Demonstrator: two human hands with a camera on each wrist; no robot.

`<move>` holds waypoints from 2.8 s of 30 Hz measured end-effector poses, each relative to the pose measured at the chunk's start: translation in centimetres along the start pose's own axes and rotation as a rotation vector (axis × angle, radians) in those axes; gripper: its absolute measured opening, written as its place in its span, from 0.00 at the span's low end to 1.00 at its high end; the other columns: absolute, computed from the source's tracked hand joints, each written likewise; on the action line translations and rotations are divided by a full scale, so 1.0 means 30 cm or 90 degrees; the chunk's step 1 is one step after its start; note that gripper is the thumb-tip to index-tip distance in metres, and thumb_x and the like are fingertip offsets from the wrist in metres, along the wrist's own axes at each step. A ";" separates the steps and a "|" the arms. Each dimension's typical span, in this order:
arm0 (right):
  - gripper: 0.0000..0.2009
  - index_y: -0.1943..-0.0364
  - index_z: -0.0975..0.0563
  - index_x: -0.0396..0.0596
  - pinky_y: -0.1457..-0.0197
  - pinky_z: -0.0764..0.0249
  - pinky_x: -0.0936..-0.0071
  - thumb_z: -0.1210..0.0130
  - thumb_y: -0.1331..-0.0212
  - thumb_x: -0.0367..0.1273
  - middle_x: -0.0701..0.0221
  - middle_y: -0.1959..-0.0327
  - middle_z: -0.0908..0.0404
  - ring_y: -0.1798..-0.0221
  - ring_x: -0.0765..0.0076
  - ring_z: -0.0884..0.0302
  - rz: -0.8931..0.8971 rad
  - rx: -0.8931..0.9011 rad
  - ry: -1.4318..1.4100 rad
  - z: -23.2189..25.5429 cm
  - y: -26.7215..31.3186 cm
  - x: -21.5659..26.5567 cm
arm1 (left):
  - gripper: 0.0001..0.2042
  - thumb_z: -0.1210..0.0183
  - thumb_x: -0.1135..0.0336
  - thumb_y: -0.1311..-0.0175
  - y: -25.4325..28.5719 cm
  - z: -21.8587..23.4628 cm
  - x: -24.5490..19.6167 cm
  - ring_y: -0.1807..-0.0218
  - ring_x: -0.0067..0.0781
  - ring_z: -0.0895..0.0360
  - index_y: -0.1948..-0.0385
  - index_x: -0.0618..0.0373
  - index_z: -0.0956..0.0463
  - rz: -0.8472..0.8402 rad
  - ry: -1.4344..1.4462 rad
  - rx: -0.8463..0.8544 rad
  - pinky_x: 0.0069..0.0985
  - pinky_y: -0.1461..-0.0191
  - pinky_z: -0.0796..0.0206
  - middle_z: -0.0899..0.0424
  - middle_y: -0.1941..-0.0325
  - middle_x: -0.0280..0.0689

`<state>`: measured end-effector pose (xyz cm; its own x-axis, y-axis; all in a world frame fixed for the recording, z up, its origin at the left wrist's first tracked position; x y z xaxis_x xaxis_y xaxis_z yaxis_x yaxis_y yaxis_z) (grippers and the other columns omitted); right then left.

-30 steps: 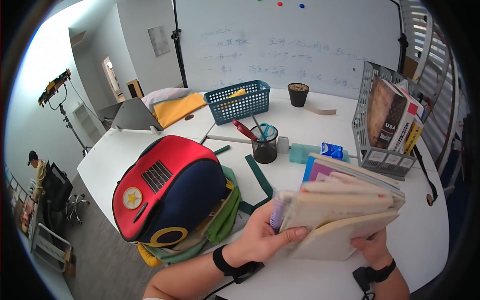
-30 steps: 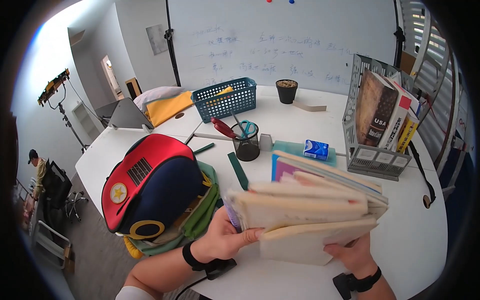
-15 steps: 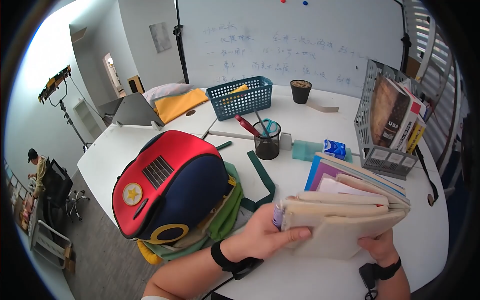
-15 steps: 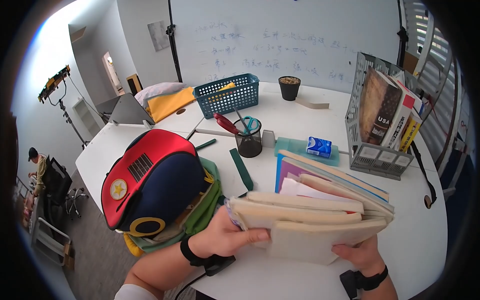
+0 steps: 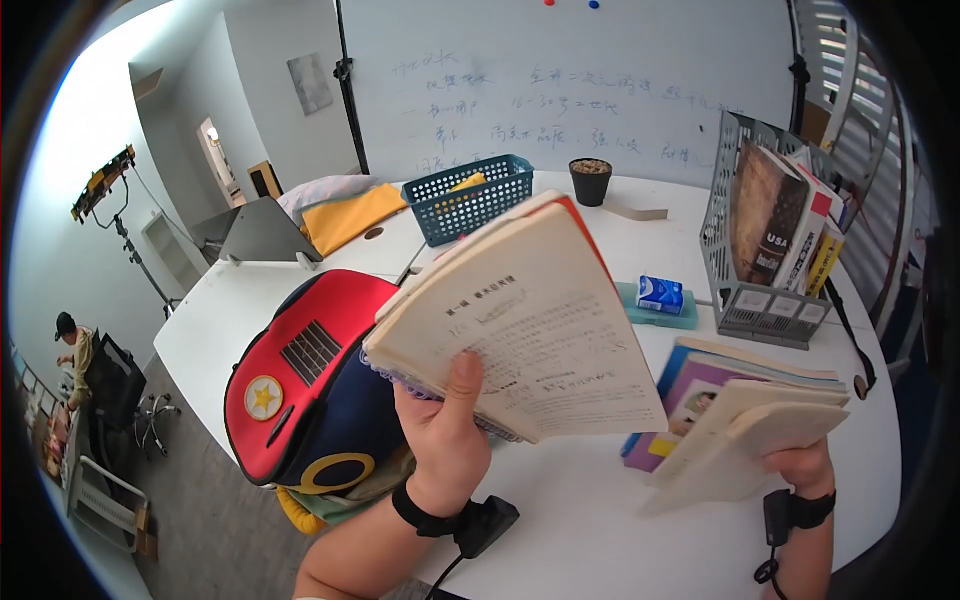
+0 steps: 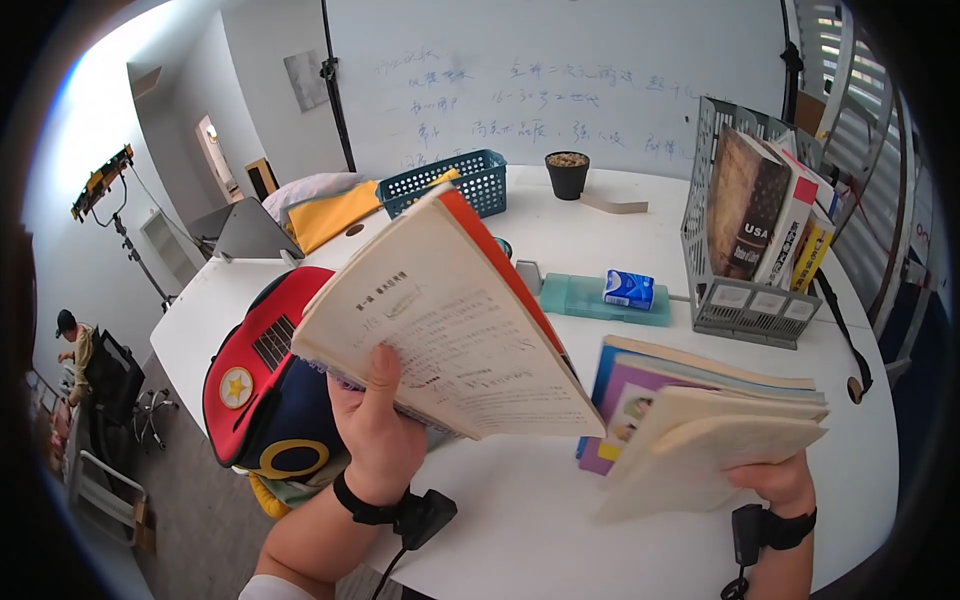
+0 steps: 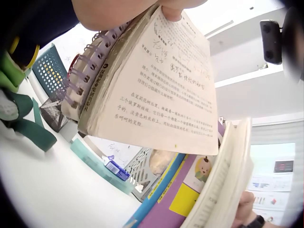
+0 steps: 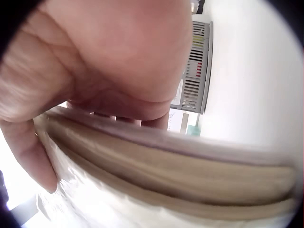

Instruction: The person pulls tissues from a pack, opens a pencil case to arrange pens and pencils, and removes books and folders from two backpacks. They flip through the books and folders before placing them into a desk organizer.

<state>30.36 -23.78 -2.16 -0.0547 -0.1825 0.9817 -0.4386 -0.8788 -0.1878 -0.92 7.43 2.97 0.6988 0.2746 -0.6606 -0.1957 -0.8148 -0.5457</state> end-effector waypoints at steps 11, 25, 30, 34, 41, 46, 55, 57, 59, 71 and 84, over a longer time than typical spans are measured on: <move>0.41 0.29 0.28 0.36 0.24 0.25 0.56 0.25 0.54 0.23 0.58 0.34 0.17 0.31 0.55 0.19 0.077 0.131 -0.078 -0.069 -0.030 -0.004 | 0.27 0.32 0.72 0.26 0.028 -0.010 0.011 0.34 0.30 0.22 0.29 0.64 0.32 0.010 -0.077 0.095 0.32 0.29 0.31 0.18 0.34 0.40; 0.45 0.23 0.33 0.41 0.21 0.29 0.58 0.20 0.45 0.30 0.62 0.23 0.26 0.26 0.60 0.24 0.030 -0.011 -0.038 -0.206 0.000 -0.109 | 0.40 0.45 0.44 0.20 0.180 -0.137 0.069 0.23 0.52 0.33 0.21 0.68 0.47 0.090 -0.152 0.523 0.41 0.18 0.45 0.32 0.25 0.55; 0.30 0.23 0.33 0.43 0.25 0.21 0.55 0.39 0.24 0.39 0.59 0.26 0.23 0.28 0.56 0.20 0.161 0.028 -0.054 -0.216 0.009 -0.095 | 0.20 0.31 0.70 0.34 0.074 -0.089 0.015 0.44 0.45 0.19 0.43 0.66 0.24 0.016 -0.270 0.499 0.36 0.36 0.29 0.17 0.47 0.48; 0.28 0.24 0.33 0.43 0.26 0.20 0.57 0.39 0.23 0.36 0.59 0.27 0.23 0.29 0.57 0.20 0.141 0.019 -0.109 -0.224 0.010 -0.110 | 0.22 0.33 0.76 0.39 0.104 -0.086 0.067 0.46 0.45 0.19 0.42 0.67 0.23 0.109 -0.248 0.630 0.31 0.36 0.30 0.18 0.48 0.47; 0.48 0.23 0.35 0.43 0.26 0.21 0.59 0.18 0.46 0.36 0.61 0.28 0.22 0.29 0.60 0.20 0.010 -0.057 -0.191 -0.217 0.015 -0.114 | 0.26 0.32 0.69 0.42 0.069 -0.077 0.059 0.43 0.50 0.23 0.41 0.68 0.23 0.137 -0.203 0.723 0.36 0.35 0.31 0.20 0.46 0.50; 0.49 0.23 0.35 0.42 0.25 0.23 0.60 0.17 0.48 0.36 0.63 0.28 0.22 0.29 0.61 0.21 -0.017 -0.089 -0.173 -0.177 0.038 -0.159 | 0.26 0.31 0.69 0.41 0.060 -0.079 0.048 0.45 0.48 0.20 0.40 0.68 0.24 0.152 -0.110 0.719 0.35 0.35 0.30 0.17 0.47 0.49; 0.44 0.25 0.29 0.45 0.27 0.24 0.62 0.18 0.47 0.34 0.65 0.29 0.20 0.32 0.62 0.20 0.003 -0.036 -0.014 -0.207 0.020 -0.146 | 0.27 0.22 0.66 0.42 0.107 -0.096 0.070 0.50 0.51 0.15 0.42 0.64 0.19 0.085 -0.223 0.668 0.34 0.43 0.24 0.14 0.48 0.49; 0.38 0.28 0.25 0.46 0.28 0.24 0.66 0.20 0.44 0.32 0.66 0.29 0.19 0.34 0.67 0.19 -0.032 -0.014 0.028 -0.238 0.015 -0.117 | 0.27 0.23 0.66 0.41 0.133 -0.103 0.084 0.50 0.51 0.15 0.41 0.62 0.19 0.083 -0.257 0.647 0.34 0.43 0.23 0.14 0.48 0.48; 0.37 0.28 0.25 0.47 0.28 0.24 0.67 0.20 0.43 0.32 0.67 0.29 0.19 0.34 0.66 0.20 0.040 0.064 0.086 -0.268 -0.016 -0.066 | 0.25 0.23 0.67 0.38 0.154 -0.124 0.088 0.48 0.49 0.14 0.39 0.58 0.19 0.093 -0.257 0.597 0.33 0.41 0.23 0.14 0.46 0.46; 0.38 0.34 0.20 0.41 0.27 0.23 0.61 0.17 0.55 0.25 0.65 0.35 0.16 0.34 0.63 0.20 -0.044 0.035 -0.082 -0.301 -0.022 -0.027 | 0.24 0.32 0.77 0.28 0.099 -0.005 0.072 0.35 0.35 0.17 0.32 0.66 0.27 0.278 0.015 0.352 0.35 0.31 0.24 0.14 0.35 0.45; 0.49 0.24 0.31 0.39 0.25 0.27 0.64 0.15 0.55 0.29 0.65 0.33 0.18 0.32 0.66 0.22 -0.125 0.087 -0.188 -0.275 -0.022 -0.053 | 0.19 0.32 0.74 0.27 -0.028 0.045 0.022 0.40 0.28 0.17 0.38 0.61 0.25 0.019 -0.025 0.048 0.34 0.33 0.25 0.14 0.41 0.37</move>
<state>23.33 -19.28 -3.33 0.2882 -0.1070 0.9516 -0.2906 -0.9566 -0.0196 -1.22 9.00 2.29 0.6650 0.2716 -0.6957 -0.2683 -0.7825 -0.5619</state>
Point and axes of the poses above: each hand's wrist, its own y-axis away from the middle knuckle, its own z-axis out of the back of the hand, x = y × z, the point moved 3 cm from there along -y, towards the middle knuckle
